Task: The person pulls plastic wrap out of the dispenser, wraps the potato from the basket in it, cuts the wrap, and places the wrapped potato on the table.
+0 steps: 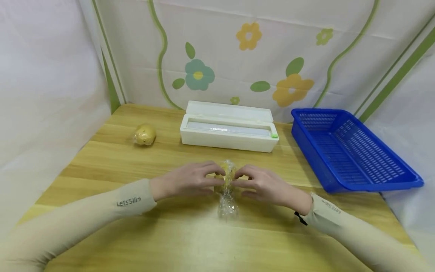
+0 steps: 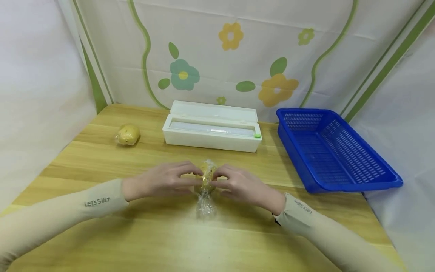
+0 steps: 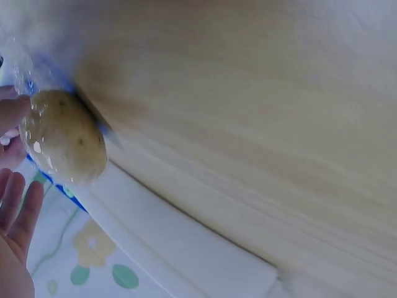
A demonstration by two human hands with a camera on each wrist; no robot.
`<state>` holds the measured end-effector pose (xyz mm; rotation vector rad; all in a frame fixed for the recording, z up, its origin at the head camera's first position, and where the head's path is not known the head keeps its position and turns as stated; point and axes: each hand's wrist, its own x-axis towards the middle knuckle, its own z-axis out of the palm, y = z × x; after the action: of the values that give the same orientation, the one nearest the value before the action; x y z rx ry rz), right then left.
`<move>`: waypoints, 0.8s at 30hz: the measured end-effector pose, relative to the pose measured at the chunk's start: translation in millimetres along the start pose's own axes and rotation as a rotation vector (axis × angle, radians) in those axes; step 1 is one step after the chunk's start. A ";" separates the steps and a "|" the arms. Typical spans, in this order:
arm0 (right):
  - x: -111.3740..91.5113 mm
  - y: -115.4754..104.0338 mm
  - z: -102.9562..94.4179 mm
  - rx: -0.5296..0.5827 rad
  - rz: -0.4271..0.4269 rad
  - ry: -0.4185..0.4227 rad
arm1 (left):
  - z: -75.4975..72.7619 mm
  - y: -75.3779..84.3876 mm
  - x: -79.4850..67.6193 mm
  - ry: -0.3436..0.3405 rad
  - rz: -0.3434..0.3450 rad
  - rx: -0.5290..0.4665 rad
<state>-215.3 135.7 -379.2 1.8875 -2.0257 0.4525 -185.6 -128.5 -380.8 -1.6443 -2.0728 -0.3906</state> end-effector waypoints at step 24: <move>0.9 3.1 17.9 0.157 -0.013 -0.042 | 21.1 7.2 4.9 -0.031 -0.119 -0.162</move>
<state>-218.9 127.1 -394.8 2.0156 -2.0575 0.5888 -183.3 -112.2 -396.7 -1.6301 -2.2195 -0.5906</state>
